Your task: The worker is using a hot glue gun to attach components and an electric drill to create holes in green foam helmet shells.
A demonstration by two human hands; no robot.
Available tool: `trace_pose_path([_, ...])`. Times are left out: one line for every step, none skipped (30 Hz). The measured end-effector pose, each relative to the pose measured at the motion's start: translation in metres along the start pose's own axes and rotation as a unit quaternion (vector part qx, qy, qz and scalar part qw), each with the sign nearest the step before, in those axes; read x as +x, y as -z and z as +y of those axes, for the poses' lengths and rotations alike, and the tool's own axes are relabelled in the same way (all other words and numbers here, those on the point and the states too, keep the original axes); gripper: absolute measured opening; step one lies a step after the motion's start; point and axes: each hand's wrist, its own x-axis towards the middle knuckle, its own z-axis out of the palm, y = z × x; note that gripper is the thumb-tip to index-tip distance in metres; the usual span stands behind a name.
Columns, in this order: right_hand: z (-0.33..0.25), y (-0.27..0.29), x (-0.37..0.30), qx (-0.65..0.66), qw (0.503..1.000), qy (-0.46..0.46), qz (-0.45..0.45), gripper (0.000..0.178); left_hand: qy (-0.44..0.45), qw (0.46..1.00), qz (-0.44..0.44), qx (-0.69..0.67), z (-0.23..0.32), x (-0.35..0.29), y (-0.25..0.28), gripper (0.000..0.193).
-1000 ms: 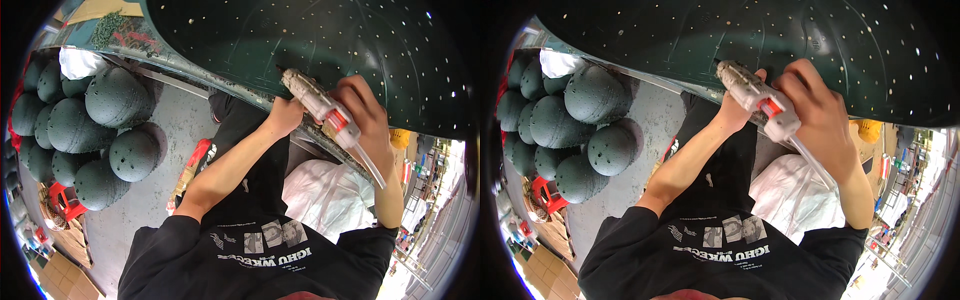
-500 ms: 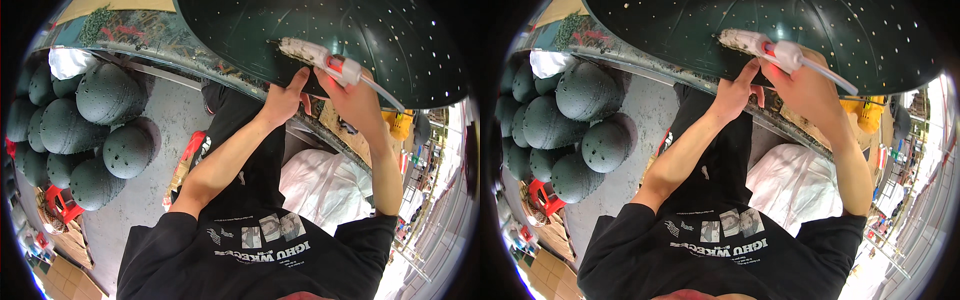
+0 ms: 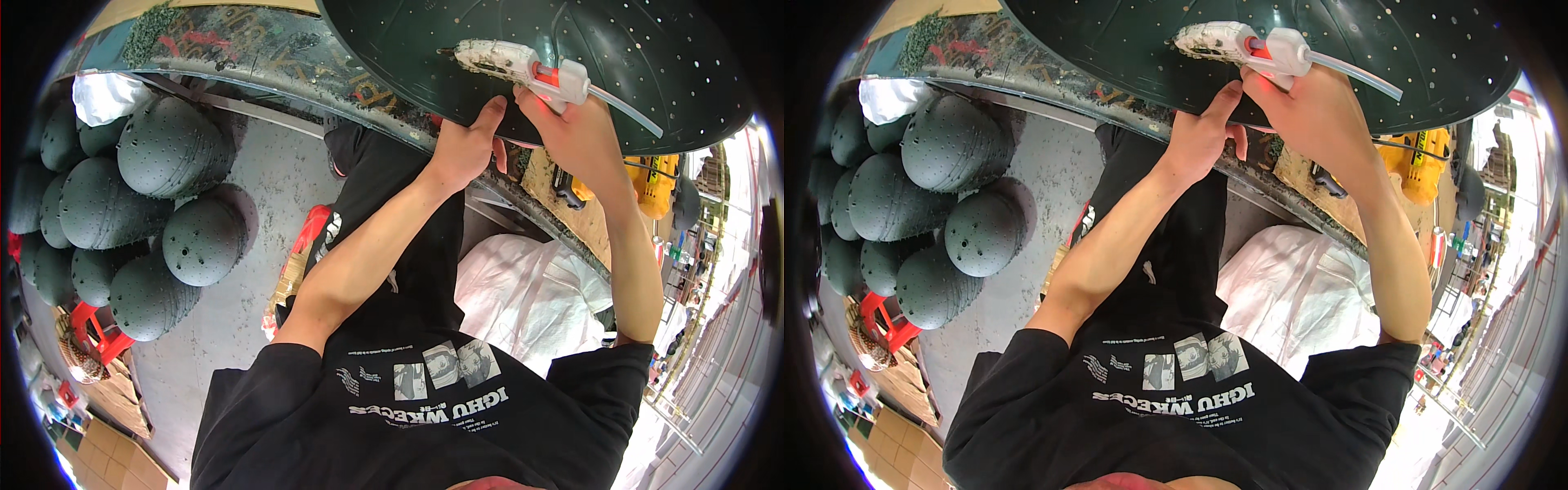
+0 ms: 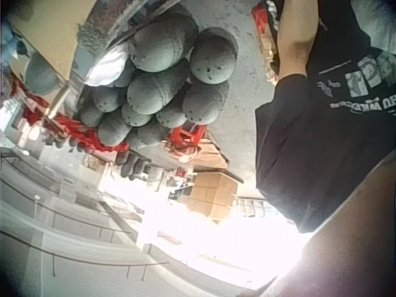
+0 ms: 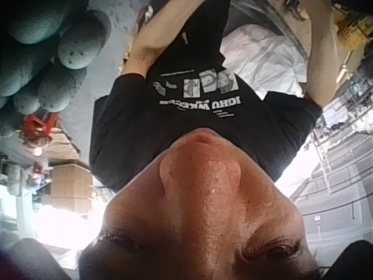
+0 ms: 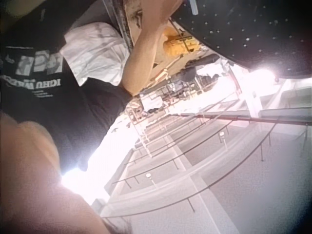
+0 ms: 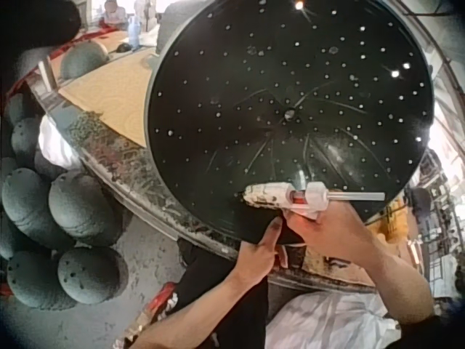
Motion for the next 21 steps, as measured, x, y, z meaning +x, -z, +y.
trace_pose_path([0.000, 0.001, 0.001, -0.011, 1.000, -0.013, -0.014, 0.035, 0.000, 1.000, 0.001, -0.001, 0.001, 0.000, 0.000, 0.018])
trace_pose_path([0.001, 0.000, 0.001, -0.012, 1.000, -0.013, -0.015, 0.035, -0.001, 1.000, 0.000, 0.005, 0.002, 0.000, -0.001, 0.020])
trace_pose_path([0.002, -0.001, 0.001, -0.010, 1.000, -0.009, -0.007, 0.035, -0.002, 1.000, -0.002, 0.010, 0.002, 0.000, -0.001, 0.022])
trace_pose_path([0.003, -0.001, 0.001, -0.007, 1.000, -0.006, 0.000, 0.035, -0.002, 1.000, -0.001, 0.009, 0.001, 0.001, -0.001, 0.022])
trace_pose_path([0.001, -0.001, 0.001, -0.007, 1.000, -0.004, -0.001, 0.035, 0.000, 1.000, 0.000, 0.013, 0.000, 0.001, 0.001, 0.023])
trace_pose_path([-0.003, -0.001, 0.001, 0.001, 1.000, -0.005, 0.003, 0.033, 0.002, 1.000, 0.001, 0.016, 0.000, 0.002, 0.002, 0.023])
trace_pose_path([-0.006, -0.001, 0.001, 0.008, 1.000, -0.006, 0.008, 0.031, 0.001, 1.000, 0.003, 0.016, -0.002, 0.002, 0.003, 0.023])
trace_pose_path([-0.007, -0.001, 0.001, 0.008, 1.000, -0.006, 0.008, 0.031, 0.004, 1.000, 0.006, 0.012, -0.002, 0.002, 0.002, 0.023])
trace_pose_path([-0.008, 0.000, 0.001, 0.003, 1.000, -0.013, 0.009, 0.031, 0.006, 1.000, 0.010, 0.007, -0.002, 0.002, 0.002, 0.024])
trace_pose_path([-0.008, 0.000, 0.001, -0.001, 1.000, -0.021, 0.010, 0.030, 0.005, 1.000, 0.011, 0.007, -0.002, 0.002, 0.002, 0.024])
trace_pose_path([-0.007, 0.000, 0.001, -0.001, 1.000, -0.021, 0.010, 0.030, 0.004, 1.000, 0.012, 0.008, -0.001, 0.002, 0.001, 0.024])
trace_pose_path([-0.006, 0.000, 0.002, -0.003, 1.000, -0.003, 0.014, 0.030, 0.002, 1.000, 0.013, 0.009, 0.000, 0.002, 0.000, 0.024])
trace_pose_path([-0.005, 0.000, 0.002, -0.004, 1.000, 0.015, 0.017, 0.030, 0.002, 1.000, 0.013, 0.009, 0.000, 0.001, 0.000, 0.024])
trace_pose_path([-0.005, 0.000, 0.002, -0.004, 1.000, 0.016, 0.017, 0.030, 0.003, 1.000, 0.013, 0.010, 0.001, 0.001, 0.000, 0.024])
trace_pose_path([-0.004, 0.000, 0.002, -0.002, 1.000, 0.020, 0.020, 0.030, 0.004, 1.000, 0.012, 0.011, 0.001, 0.001, 0.000, 0.023])
trace_pose_path([-0.004, 0.000, 0.002, 0.001, 0.999, 0.025, 0.023, 0.029, 0.004, 1.000, 0.012, 0.011, 0.001, 0.001, 0.000, 0.023])
trace_pose_path([-0.005, 0.000, 0.002, 0.000, 0.999, 0.025, 0.023, 0.029, 0.003, 1.000, 0.011, 0.011, 0.000, 0.002, 0.000, 0.023])
trace_pose_path([-0.005, -0.001, 0.002, 0.005, 1.000, 0.018, 0.021, 0.029, 0.003, 1.000, 0.011, 0.012, 0.000, 0.002, 0.000, 0.022])
trace_pose_path([-0.006, -0.001, 0.002, 0.009, 1.000, 0.012, 0.019, 0.029, 0.003, 1.000, 0.010, 0.012, 0.000, 0.002, 0.001, 0.022])
trace_pose_path([-0.005, 0.000, 0.002, 0.008, 1.000, 0.011, 0.020, 0.029, 0.004, 1.000, 0.008, 0.014, 0.000, 0.001, 0.002, 0.022])
trace_pose_path([-0.004, 0.001, 0.002, -0.002, 1.000, -0.004, 0.007, 0.031, 0.006, 1.000, 0.006, 0.016, 0.000, 0.001, 0.003, 0.021])
